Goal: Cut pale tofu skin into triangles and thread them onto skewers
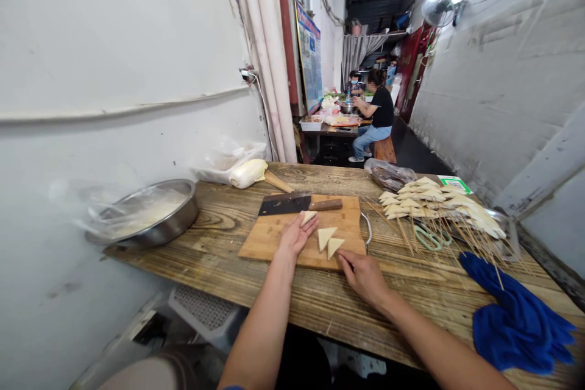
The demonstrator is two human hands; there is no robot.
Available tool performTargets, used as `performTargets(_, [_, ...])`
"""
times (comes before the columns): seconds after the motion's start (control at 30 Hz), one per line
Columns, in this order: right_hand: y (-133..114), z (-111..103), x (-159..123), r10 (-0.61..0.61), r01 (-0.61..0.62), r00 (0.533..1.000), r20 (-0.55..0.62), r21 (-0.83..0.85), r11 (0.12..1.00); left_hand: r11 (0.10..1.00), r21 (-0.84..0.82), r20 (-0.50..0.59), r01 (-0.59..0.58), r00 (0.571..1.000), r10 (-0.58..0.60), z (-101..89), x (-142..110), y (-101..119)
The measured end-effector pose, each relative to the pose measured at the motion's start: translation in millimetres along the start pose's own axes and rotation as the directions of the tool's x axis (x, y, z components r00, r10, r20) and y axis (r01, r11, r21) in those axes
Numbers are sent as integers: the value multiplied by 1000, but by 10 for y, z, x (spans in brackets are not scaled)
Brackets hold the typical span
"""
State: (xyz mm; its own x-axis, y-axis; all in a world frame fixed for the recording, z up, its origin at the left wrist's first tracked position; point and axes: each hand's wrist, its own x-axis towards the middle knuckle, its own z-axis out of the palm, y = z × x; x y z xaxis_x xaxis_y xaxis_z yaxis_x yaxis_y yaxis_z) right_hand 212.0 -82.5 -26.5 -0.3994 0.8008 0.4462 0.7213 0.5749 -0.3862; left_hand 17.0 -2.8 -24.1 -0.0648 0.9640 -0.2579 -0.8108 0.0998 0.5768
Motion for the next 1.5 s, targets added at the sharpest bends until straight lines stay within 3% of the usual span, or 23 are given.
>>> performTargets(0.8, [20, 20, -14, 15, -15, 1000, 6, -23, 1000, 985, 170, 73, 22, 997, -35, 13, -65, -29])
performTargets(1.5, [4, 81, -26, 8, -13, 998, -57, -95, 995, 986, 164, 124, 11, 992, -32, 114, -163, -95])
